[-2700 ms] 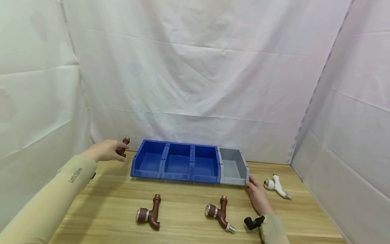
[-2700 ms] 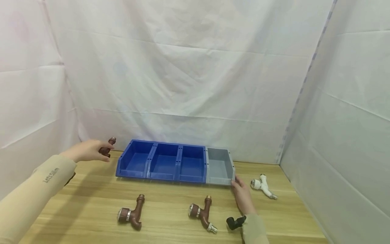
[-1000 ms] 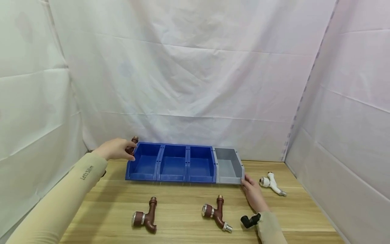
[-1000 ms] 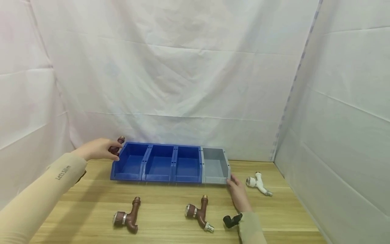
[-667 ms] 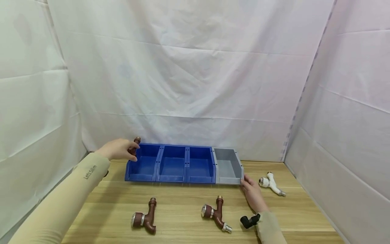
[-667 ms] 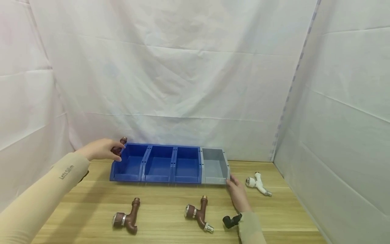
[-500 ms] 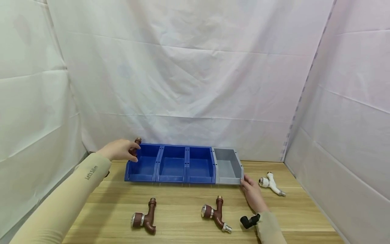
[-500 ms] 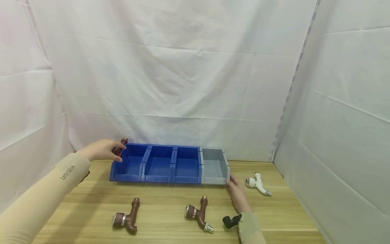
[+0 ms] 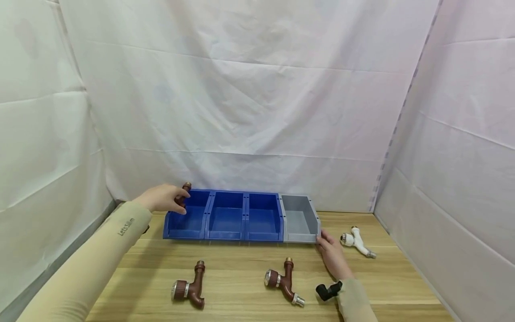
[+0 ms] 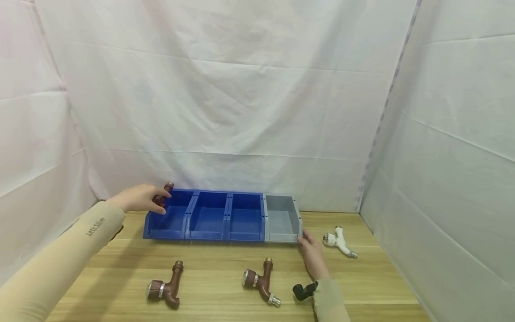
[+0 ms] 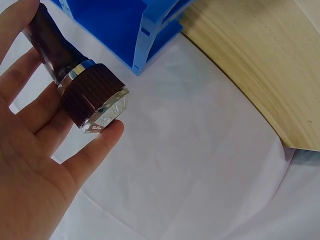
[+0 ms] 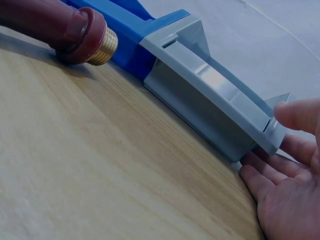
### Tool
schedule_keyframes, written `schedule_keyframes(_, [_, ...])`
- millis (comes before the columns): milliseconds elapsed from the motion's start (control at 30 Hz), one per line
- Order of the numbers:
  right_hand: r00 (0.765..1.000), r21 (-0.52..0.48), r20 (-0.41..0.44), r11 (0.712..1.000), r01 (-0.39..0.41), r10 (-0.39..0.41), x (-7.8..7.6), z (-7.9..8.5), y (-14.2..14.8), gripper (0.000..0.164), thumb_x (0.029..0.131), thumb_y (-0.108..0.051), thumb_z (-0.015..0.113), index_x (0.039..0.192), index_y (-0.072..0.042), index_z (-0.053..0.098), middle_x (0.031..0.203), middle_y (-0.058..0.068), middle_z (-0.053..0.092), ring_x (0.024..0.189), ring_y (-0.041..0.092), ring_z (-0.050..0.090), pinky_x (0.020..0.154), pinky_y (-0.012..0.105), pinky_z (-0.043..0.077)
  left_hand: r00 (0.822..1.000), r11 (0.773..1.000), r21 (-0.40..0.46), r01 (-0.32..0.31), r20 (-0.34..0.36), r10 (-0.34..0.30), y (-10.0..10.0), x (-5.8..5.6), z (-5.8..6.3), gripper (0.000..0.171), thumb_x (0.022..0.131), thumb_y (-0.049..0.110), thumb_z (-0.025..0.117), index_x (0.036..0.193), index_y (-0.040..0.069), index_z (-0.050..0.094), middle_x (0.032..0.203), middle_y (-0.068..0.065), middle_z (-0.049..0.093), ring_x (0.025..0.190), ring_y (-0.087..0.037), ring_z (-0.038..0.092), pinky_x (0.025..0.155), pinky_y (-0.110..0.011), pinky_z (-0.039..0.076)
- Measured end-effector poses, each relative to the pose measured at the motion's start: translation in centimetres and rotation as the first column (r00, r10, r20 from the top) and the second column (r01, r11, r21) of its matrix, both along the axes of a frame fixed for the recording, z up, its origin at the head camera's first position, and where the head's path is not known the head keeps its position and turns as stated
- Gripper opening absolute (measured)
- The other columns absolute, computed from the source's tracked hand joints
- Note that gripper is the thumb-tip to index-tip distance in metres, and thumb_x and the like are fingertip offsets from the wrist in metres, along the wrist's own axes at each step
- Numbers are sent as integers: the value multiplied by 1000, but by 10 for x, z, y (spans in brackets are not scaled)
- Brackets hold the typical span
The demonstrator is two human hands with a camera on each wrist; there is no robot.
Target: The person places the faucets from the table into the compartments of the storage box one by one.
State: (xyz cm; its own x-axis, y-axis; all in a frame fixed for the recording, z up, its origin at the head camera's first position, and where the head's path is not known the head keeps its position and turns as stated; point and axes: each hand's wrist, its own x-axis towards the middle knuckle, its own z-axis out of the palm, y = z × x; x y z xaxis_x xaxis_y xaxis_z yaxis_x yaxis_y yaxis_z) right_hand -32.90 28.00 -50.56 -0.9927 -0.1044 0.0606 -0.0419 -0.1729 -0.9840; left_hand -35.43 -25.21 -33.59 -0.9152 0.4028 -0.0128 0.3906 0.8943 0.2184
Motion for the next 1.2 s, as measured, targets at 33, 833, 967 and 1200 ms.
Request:
schedule_keyframes(33, [1000, -5, -2, 1000, -1, 1, 0, 0, 0, 56, 104, -8, 40, 152, 6, 13, 157, 23, 14, 143, 31, 17, 112, 40, 21, 1000, 1000, -2, 0, 0, 0, 0, 0, 0, 64, 79, 41, 79, 128, 4, 62, 113, -11, 65, 104, -32, 60, 87, -54, 46])
schedule_keyframes(833, [1000, 14, -6, 1000, 8, -8, -1, -1, 0, 57, 104, -8, 41, 151, 7, 12, 157, 24, 13, 143, 32, 17, 111, 39, 21, 1000, 1000, 7, 20, 0, -20, 11, -2, 0, 60, 80, 39, 79, 127, 5, 63, 116, -13, 65, 105, -33, 60, 89, -53, 45])
schedule_keyframes(967, [1000, 34, 2, 999, 16, -16, -2, -1, 0, 59, 104, -9, 42, 151, 8, 12, 156, 25, 13, 143, 32, 17, 111, 40, 22, 1000, 1000, 2, 26, -11, -26, 11, -4, -1, 60, 79, 39, 79, 127, 5, 63, 116, -13, 65, 106, -33, 60, 89, -53, 45])
schedule_keyframes(1200, [1000, 35, 10, 999, 19, -19, 1, -1, 0, 60, 103, -9, 43, 151, 9, 12, 156, 26, 13, 143, 33, 16, 112, 42, 21, 999, 999, 9, 32, -6, -32, 13, -4, -2, 61, 79, 39, 79, 127, 5, 63, 114, -12, 65, 104, -32, 60, 89, -52, 45])
